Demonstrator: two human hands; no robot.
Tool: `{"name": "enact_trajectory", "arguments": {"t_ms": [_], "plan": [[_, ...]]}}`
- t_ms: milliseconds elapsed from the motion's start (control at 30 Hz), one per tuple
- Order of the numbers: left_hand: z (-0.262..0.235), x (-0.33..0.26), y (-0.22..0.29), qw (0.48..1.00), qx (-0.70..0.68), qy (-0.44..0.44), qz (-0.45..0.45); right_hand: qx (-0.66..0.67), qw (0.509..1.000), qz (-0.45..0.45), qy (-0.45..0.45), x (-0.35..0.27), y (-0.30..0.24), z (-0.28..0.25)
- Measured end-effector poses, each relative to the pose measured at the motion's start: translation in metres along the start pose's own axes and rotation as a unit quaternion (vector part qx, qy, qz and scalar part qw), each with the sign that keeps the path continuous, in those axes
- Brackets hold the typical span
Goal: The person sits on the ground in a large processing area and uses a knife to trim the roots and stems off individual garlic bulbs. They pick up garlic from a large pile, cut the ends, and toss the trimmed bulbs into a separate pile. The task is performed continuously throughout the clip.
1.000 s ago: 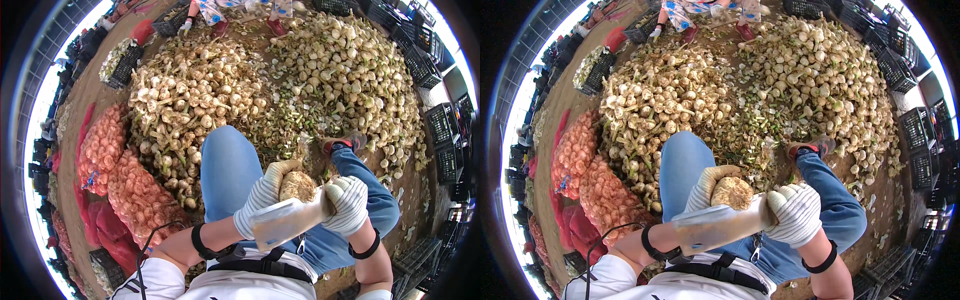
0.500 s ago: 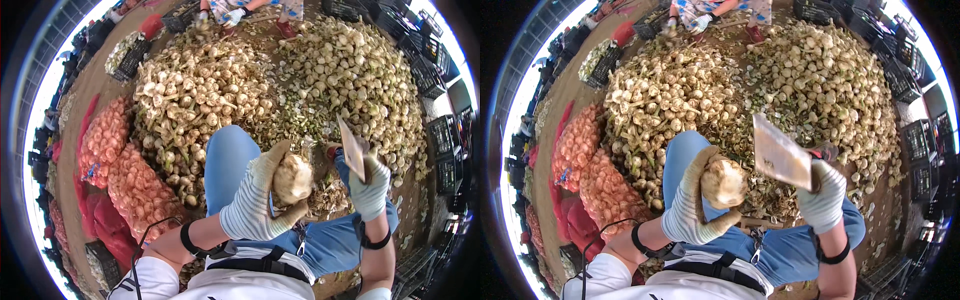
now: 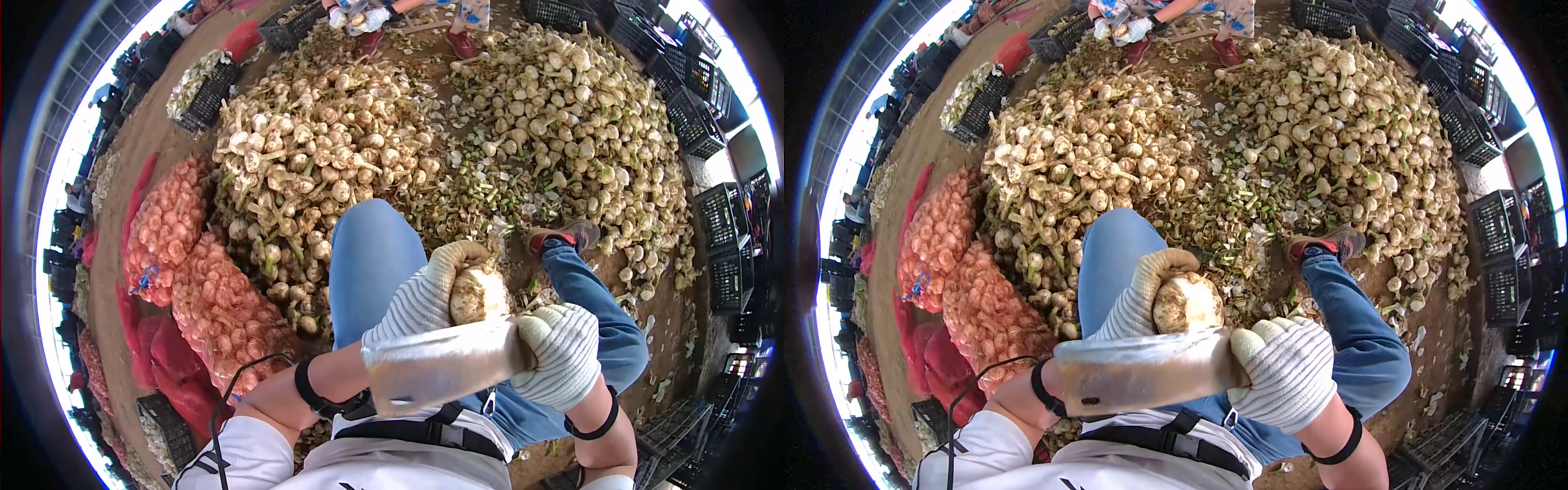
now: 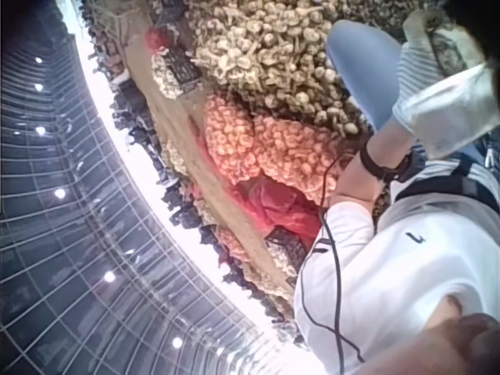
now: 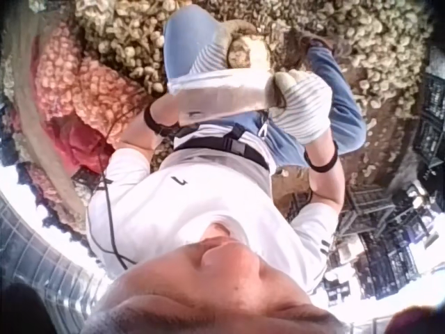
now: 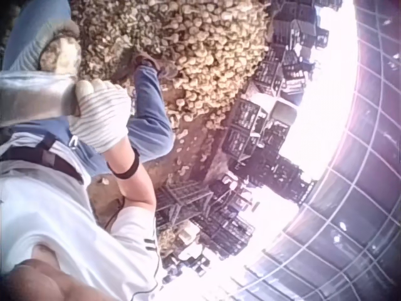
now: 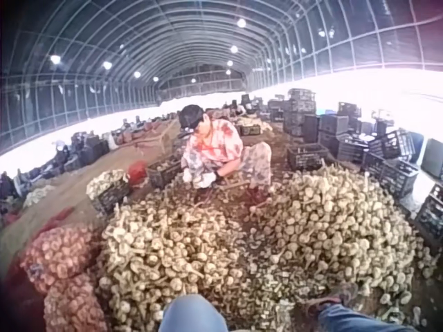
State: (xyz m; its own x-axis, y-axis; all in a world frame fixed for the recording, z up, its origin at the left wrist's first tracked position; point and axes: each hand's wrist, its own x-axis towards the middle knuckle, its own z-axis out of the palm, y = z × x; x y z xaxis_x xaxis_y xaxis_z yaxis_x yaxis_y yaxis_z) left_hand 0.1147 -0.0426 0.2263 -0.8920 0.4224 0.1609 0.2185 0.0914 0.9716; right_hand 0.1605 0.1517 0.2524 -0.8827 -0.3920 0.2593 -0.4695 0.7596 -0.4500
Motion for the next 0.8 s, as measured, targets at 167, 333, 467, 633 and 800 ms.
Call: {"name": "enact_trajectory", "arguments": {"t_ms": [167,333,467,633,800], "plan": [[0.003,-0.001,-0.002,0.998,-0.016,-0.014,-0.065,-0.003,0.999,-0.033,-0.009,0.001,-0.002,-0.002],[0.007,-0.004,-0.007,0.997,-0.012,0.008,-0.079,-0.021,0.998,-0.041,0.037,0.000,0.002,0.004],[0.009,-0.002,-0.014,0.996,0.088,0.008,0.002,-0.034,0.996,-0.035,0.076,-0.006,0.006,0.008],[0.015,-0.006,-0.015,0.994,0.083,-0.040,0.052,-0.026,0.994,0.009,0.102,-0.008,0.025,0.008],[0.026,-0.008,0.016,0.989,0.133,-0.032,0.053,-0.048,0.987,0.112,0.106,-0.017,0.043,0.007]]}}
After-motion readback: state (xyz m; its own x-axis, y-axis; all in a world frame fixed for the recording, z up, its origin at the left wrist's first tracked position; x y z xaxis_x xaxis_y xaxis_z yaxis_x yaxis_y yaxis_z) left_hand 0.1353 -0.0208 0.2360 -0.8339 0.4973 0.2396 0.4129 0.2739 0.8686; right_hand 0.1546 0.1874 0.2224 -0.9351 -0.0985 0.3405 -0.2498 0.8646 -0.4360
